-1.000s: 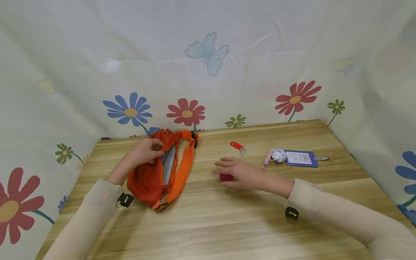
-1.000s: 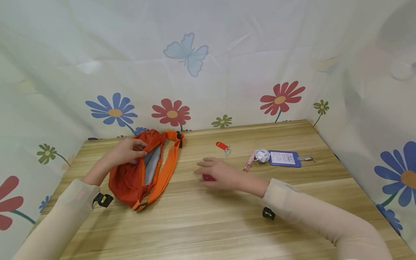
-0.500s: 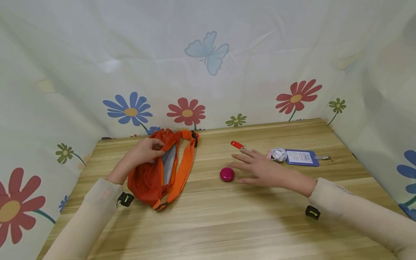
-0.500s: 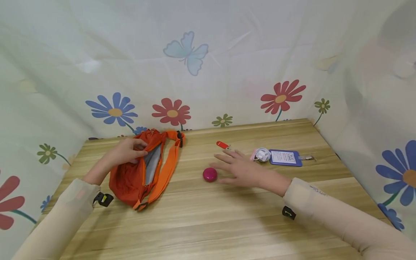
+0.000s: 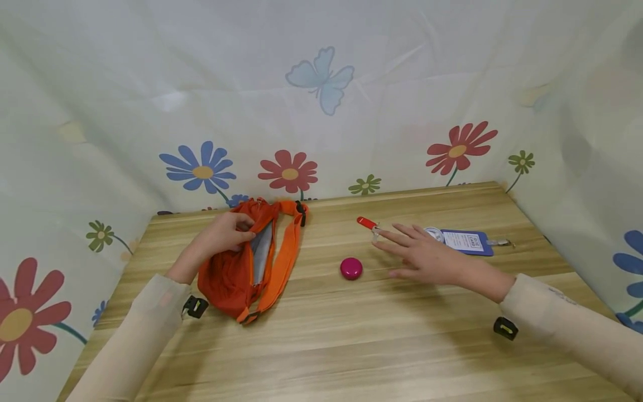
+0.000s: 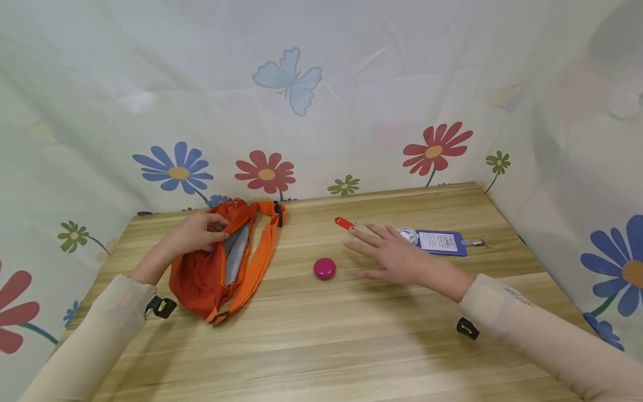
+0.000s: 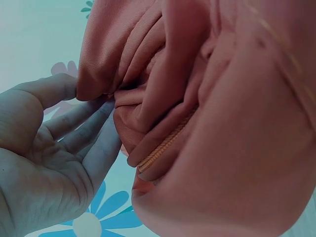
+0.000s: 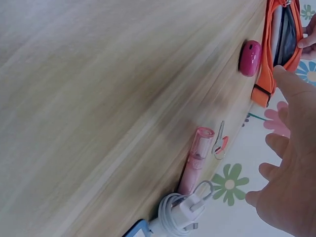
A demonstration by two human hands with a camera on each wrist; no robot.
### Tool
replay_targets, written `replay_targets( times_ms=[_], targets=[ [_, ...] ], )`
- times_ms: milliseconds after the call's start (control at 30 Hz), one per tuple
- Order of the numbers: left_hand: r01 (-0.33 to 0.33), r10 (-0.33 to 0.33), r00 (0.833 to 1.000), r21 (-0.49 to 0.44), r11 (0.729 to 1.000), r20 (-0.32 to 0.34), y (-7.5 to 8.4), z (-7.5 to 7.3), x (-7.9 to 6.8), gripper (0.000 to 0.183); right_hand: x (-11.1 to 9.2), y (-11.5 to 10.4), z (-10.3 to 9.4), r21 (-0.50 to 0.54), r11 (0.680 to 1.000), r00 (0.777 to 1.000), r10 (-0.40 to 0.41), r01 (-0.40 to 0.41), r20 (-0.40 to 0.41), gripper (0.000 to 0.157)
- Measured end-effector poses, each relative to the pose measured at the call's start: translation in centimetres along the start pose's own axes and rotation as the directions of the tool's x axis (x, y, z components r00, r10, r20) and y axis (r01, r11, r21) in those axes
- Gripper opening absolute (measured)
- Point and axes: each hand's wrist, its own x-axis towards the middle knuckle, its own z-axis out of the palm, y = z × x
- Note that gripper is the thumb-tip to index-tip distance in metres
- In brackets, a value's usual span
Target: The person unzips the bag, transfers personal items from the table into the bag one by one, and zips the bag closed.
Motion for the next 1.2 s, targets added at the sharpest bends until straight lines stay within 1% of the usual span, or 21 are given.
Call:
replay_targets(
  times_ms=[100, 267, 533, 733, 900, 1067, 1200],
  targets=[
    [-0.003, 0.003, 1.0, 0.005, 1.0, -0.005, 0.0, 0.0, 0.1, 0.037, -0.3, 0.2, 0.1, -0.005, 1.0, 1.0, 0.008, -0.008, 0.007, 0.076],
    [0.006, -0.006, 1.0, 0.004, 1.0, -0.002, -0.3, 0.0, 0.1, 0.036, -1.0, 0.6, 0.2, -0.028, 0.999, 1.0, 0.014, -0.015, -0.007, 0.077],
    [0.005, -0.005, 1.0, -0.003, 1.0, -0.015, -0.4, -0.1, 0.0, 0.036, -2.2, 2.2, -0.5, -0.067, 0.995, 0.997, 0.073, -0.075, -0.028, 0.076],
    [-0.006, 0.006, 1.0, 0.006, 1.0, -0.017, -0.3, -0.2, 0.0, 0.035, -4.0, 3.6, -1.2, -0.048, 0.988, 0.989, 0.15, -0.15, -0.002, 0.085],
    [-0.005, 0.005, 1.0, 0.012, 1.0, -0.015, -0.3, -0.1, 0.0, 0.034, -5.3, 4.6, -1.9, -0.028, 0.981, 0.981, 0.192, -0.192, 0.017, 0.091],
    [-0.007, 0.007, 1.0, 0.006, 1.0, -0.016, -0.3, -0.1, 0.0, 0.034, -6.1, 5.7, -2.0, -0.017, 0.971, 0.97, 0.24, -0.239, 0.047, 0.093],
    [0.008, -0.007, 1.0, 0.006, 1.0, -0.013, -0.5, -0.1, 0.1, 0.036, -6.4, 6.7, -1.9, -0.018, 0.961, 0.958, 0.277, -0.276, 0.08, 0.096]
  ],
)
